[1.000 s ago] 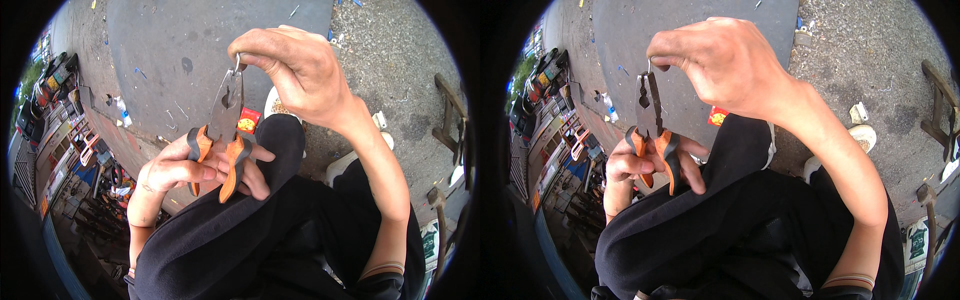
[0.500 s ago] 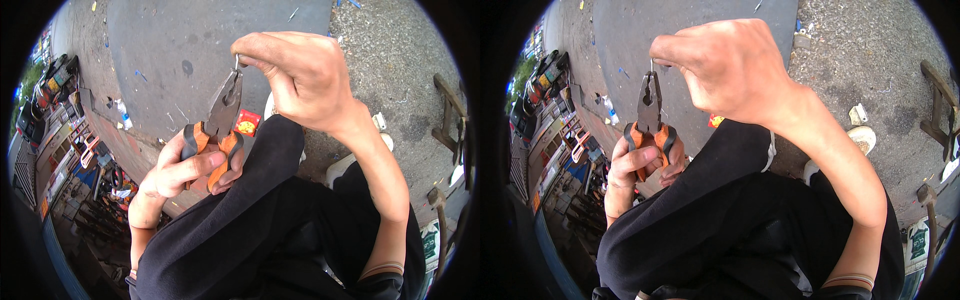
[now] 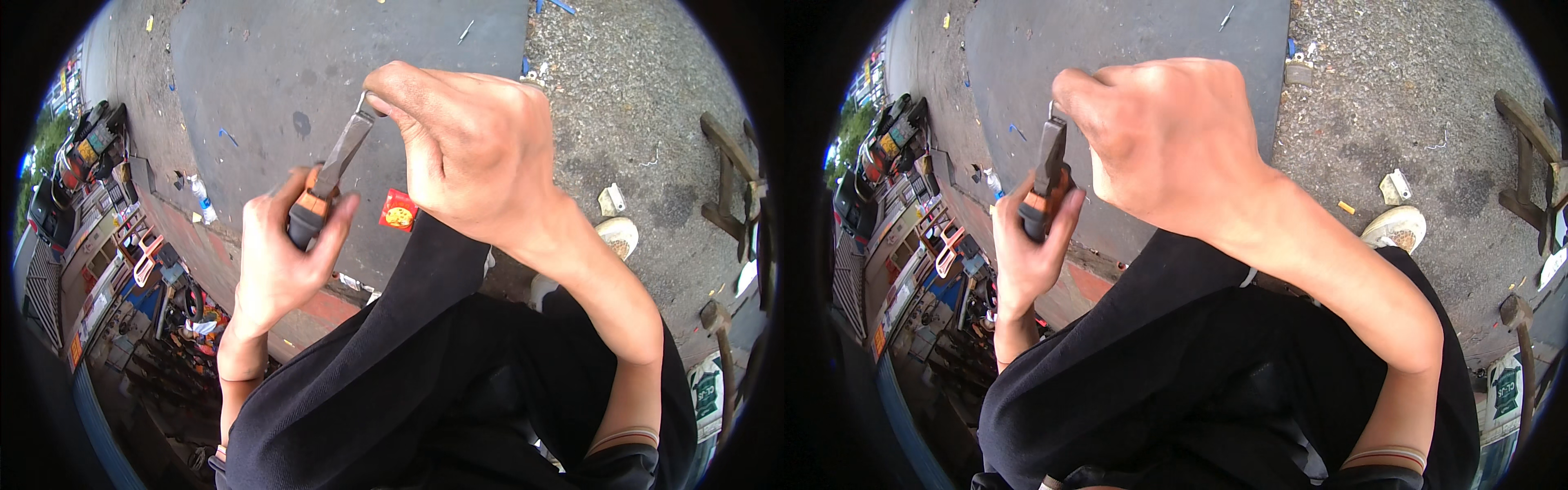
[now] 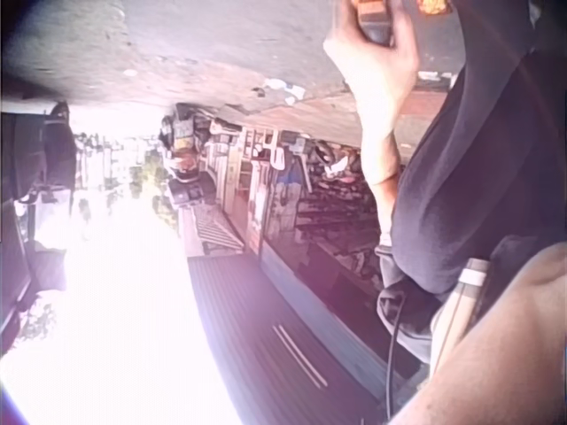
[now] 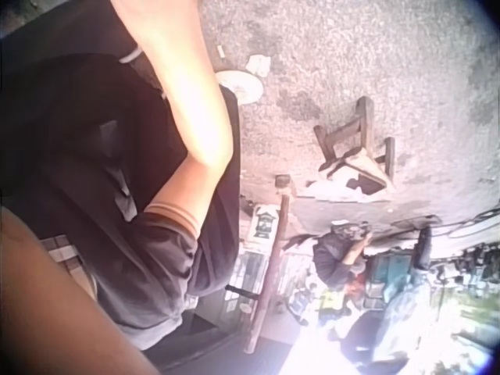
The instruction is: The person sits on the ground and uses pliers to bend and shape a thin metal wire into loops and hooks. They repeatedly grip, twist, and adjust the wire with the pliers, occasionally inspecting the formed shapes by hand.
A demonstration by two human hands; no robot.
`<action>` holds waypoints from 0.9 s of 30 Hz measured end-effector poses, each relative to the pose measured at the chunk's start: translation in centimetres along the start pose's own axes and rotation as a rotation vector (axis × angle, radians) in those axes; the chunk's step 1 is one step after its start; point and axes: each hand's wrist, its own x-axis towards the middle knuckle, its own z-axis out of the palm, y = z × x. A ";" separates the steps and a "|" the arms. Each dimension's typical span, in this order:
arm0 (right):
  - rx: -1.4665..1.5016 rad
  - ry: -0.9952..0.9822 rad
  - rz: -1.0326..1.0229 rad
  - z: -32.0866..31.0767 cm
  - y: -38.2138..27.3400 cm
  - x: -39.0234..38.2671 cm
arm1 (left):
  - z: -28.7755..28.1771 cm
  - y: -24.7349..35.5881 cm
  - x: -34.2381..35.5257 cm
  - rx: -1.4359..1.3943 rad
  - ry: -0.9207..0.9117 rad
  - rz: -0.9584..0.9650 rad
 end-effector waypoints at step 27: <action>0.243 0.078 -0.154 0.6 2.3 0.3 | 0.1 -0.7 -0.2 -0.998 -0.548 -0.194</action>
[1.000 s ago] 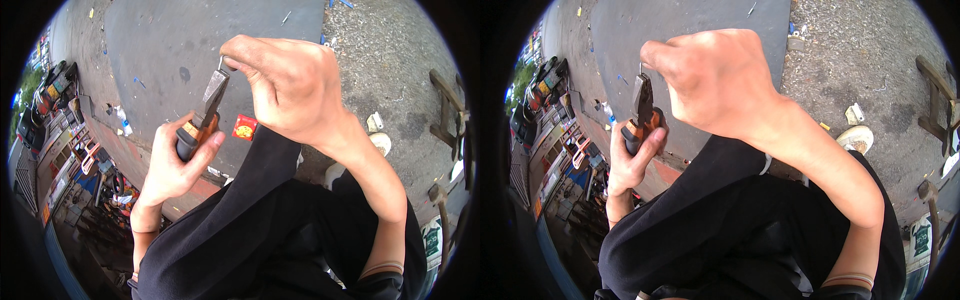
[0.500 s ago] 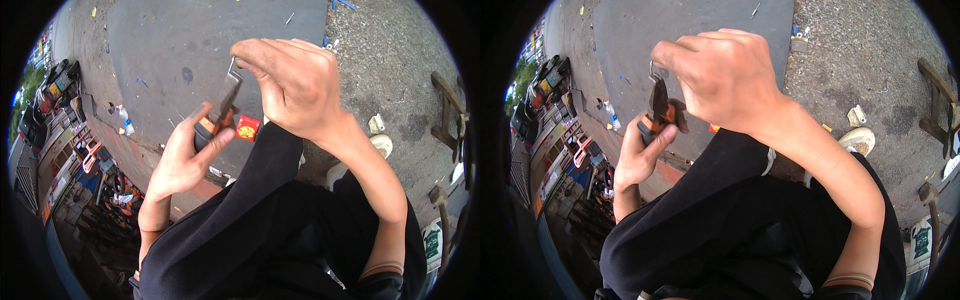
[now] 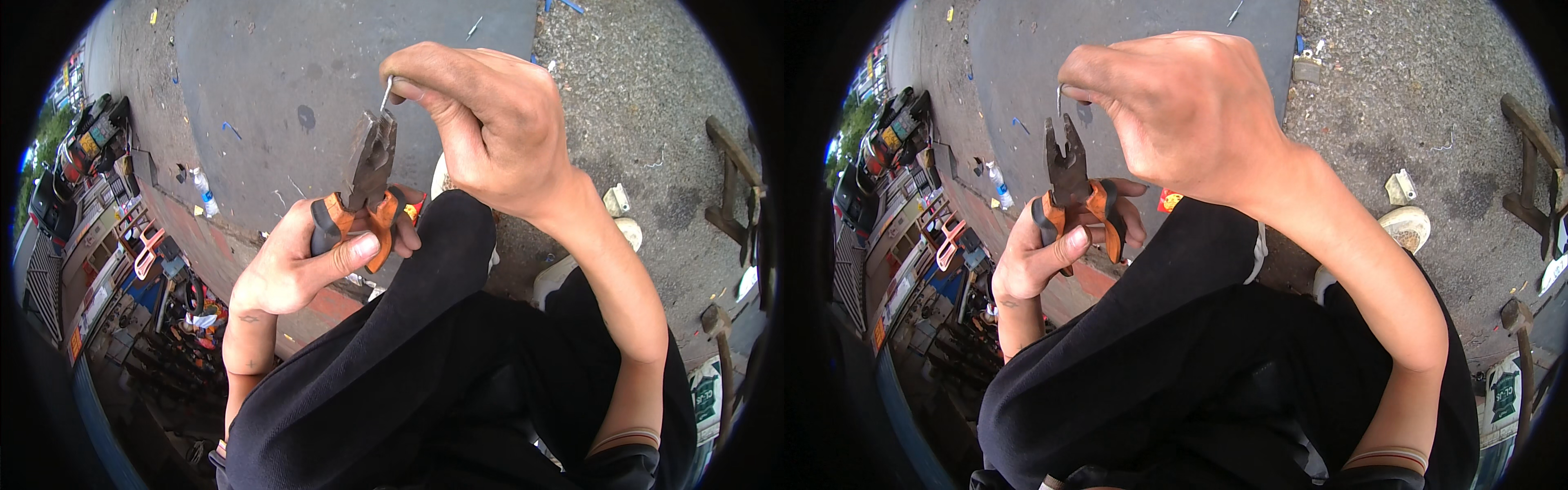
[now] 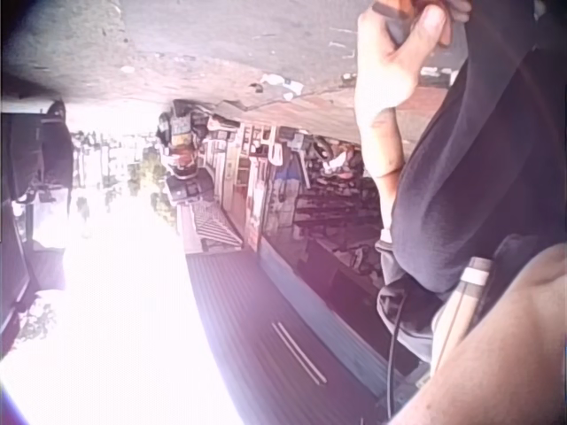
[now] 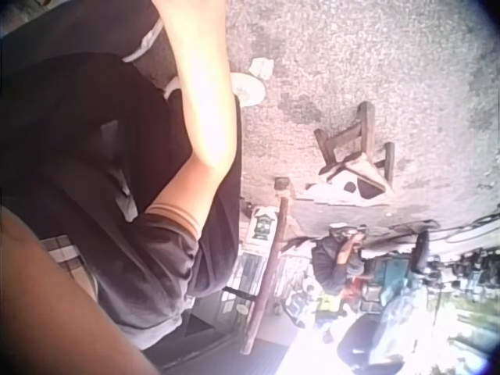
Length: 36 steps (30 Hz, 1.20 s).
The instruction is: The person sits on the ground and uses pliers to bend and shape a thin metal wire into loops and hooks. They repeatedly grip, twist, and adjust the wire with the pliers, occasionally inspecting the formed shapes by hand.
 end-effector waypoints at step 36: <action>-0.068 -0.072 0.029 -0.2 -0.3 -0.2 | 0.8 -1.2 -0.5 -0.251 0.063 -0.033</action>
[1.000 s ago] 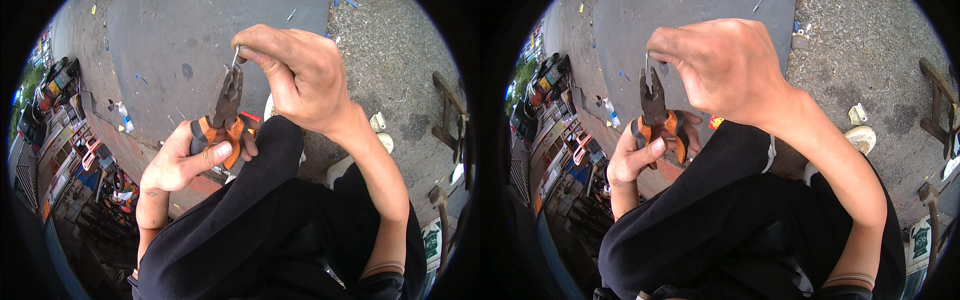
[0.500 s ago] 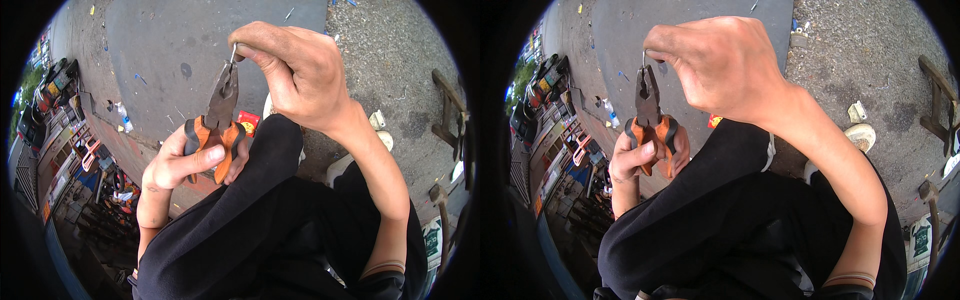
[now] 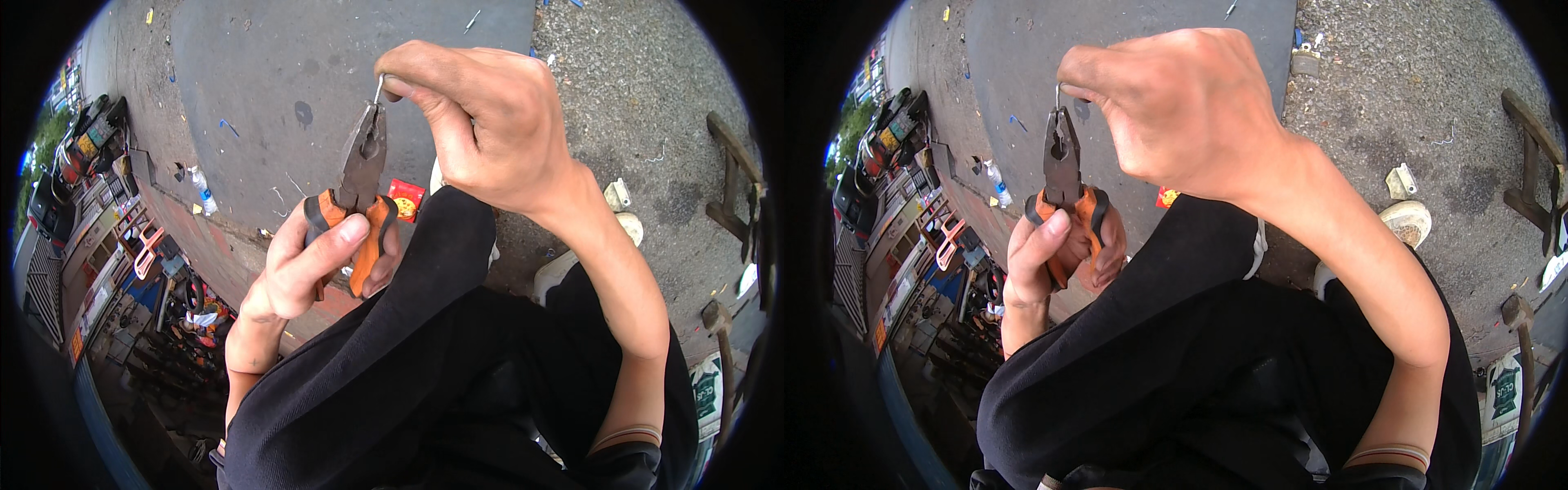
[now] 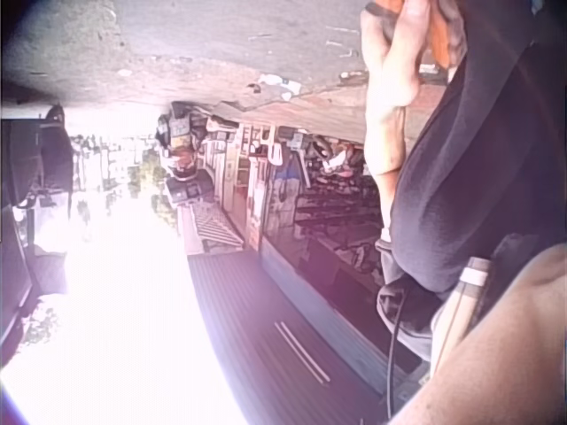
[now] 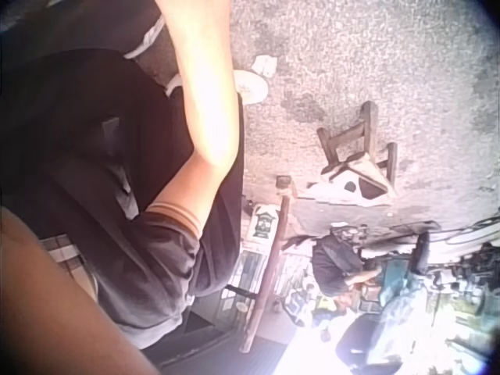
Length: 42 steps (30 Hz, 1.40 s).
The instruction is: The person sits on the ground and uses pliers to bend and shape a thin metal wire into loops and hooks. They repeatedly grip, twist, and adjust the wire with the pliers, occasionally inspecting the formed shapes by hand.
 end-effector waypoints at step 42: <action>0.222 -0.048 0.066 0.4 -0.6 0.0 | -0.1 -0.6 -0.2 -0.158 -0.161 -0.021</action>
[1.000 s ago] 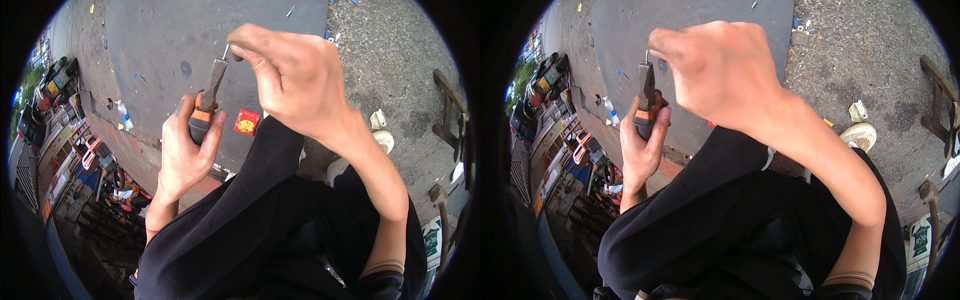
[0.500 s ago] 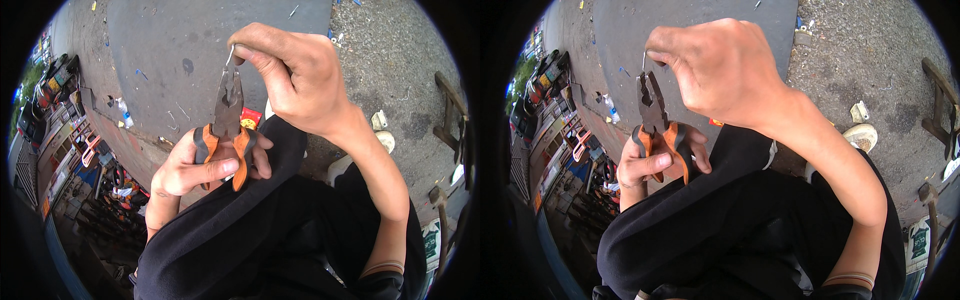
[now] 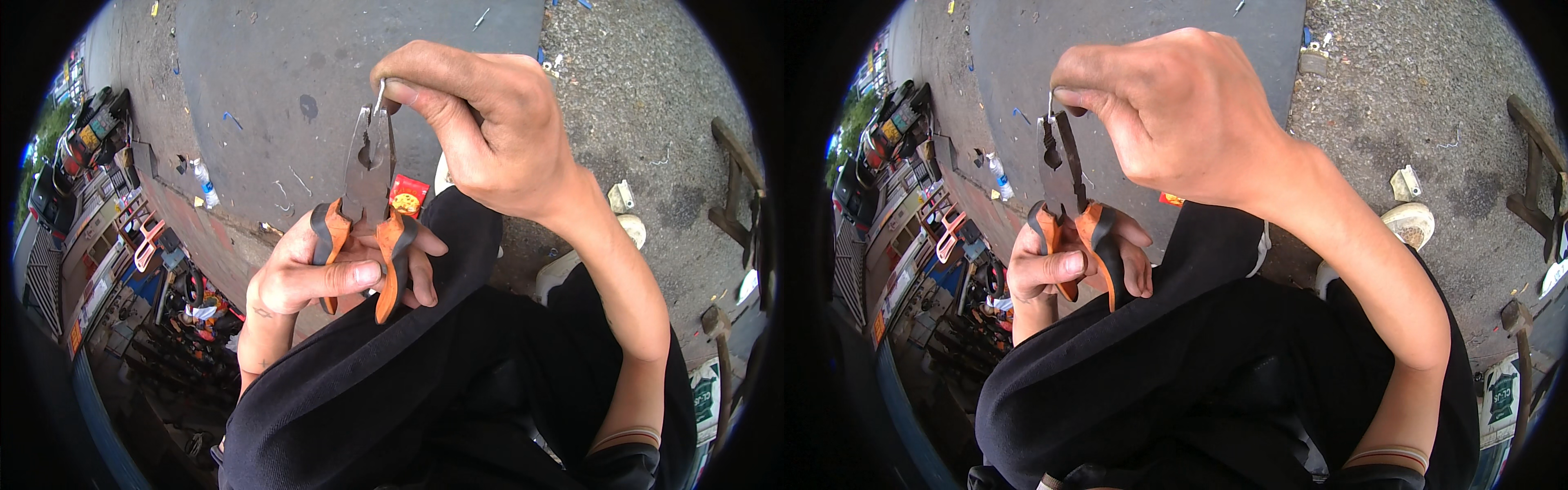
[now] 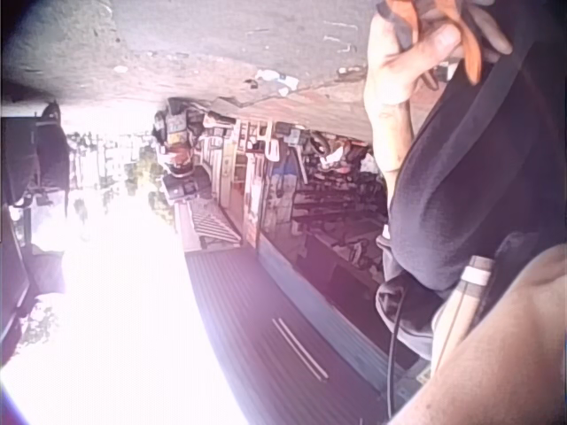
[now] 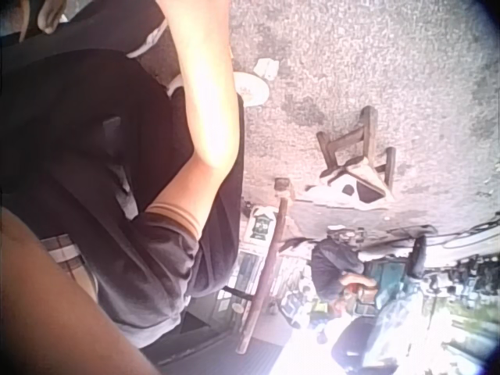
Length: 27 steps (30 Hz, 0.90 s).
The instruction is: The person sits on the ground and uses pliers to bend and shape a thin metal wire into loops and hooks. They repeatedly grip, twist, and adjust the wire with the pliers, occasionally inspecting the formed shapes by hand.
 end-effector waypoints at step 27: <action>0.090 0.006 -0.001 -0.2 0.3 0.0 | 1.2 0.2 -0.2 -0.126 0.033 -0.001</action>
